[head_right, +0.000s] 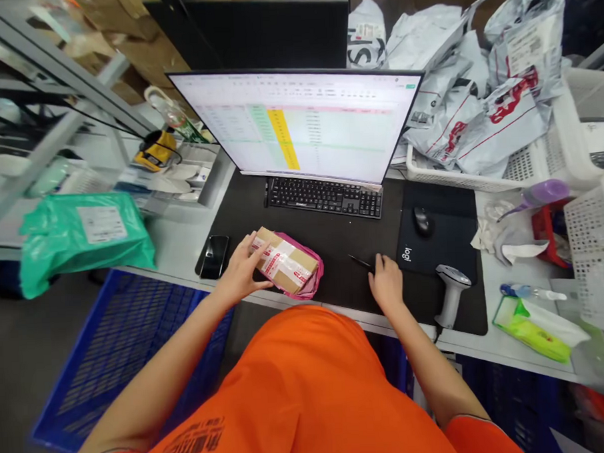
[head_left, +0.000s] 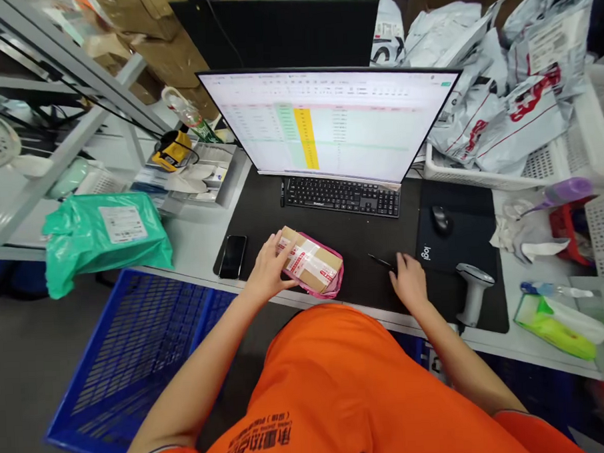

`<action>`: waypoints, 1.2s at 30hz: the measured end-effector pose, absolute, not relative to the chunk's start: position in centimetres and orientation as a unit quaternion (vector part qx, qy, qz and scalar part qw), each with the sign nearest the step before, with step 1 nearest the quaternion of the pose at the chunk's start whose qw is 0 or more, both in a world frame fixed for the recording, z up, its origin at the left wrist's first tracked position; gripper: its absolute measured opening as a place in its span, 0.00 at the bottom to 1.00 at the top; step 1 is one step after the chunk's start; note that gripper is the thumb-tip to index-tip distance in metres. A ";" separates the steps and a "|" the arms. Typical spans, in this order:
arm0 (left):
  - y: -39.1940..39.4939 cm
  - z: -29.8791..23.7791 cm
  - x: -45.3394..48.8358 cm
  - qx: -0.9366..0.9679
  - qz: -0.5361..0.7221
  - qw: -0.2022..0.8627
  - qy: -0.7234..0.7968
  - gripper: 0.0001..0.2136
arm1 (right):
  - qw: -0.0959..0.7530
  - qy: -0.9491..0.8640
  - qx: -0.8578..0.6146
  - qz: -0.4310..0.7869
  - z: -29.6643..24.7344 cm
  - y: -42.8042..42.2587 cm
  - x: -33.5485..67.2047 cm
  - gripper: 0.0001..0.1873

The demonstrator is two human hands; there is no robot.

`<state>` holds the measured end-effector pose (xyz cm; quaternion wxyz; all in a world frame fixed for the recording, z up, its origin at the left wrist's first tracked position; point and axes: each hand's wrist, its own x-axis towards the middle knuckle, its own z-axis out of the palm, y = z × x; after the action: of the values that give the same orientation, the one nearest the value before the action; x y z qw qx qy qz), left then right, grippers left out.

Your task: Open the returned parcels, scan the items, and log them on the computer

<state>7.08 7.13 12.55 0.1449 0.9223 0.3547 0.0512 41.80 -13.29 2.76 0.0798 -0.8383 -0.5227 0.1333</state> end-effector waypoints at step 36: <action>4.3 7.1 6.7 0.898 0.168 0.147 0.379 0.13 | -0.168 -0.773 -0.600 0.124 20.4 5.8 21.7 0.21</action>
<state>6.66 4.26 7.08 0.1474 0.8980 0.3789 0.1681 21.69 5.76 20.45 -0.1679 -0.5996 -0.7726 0.1238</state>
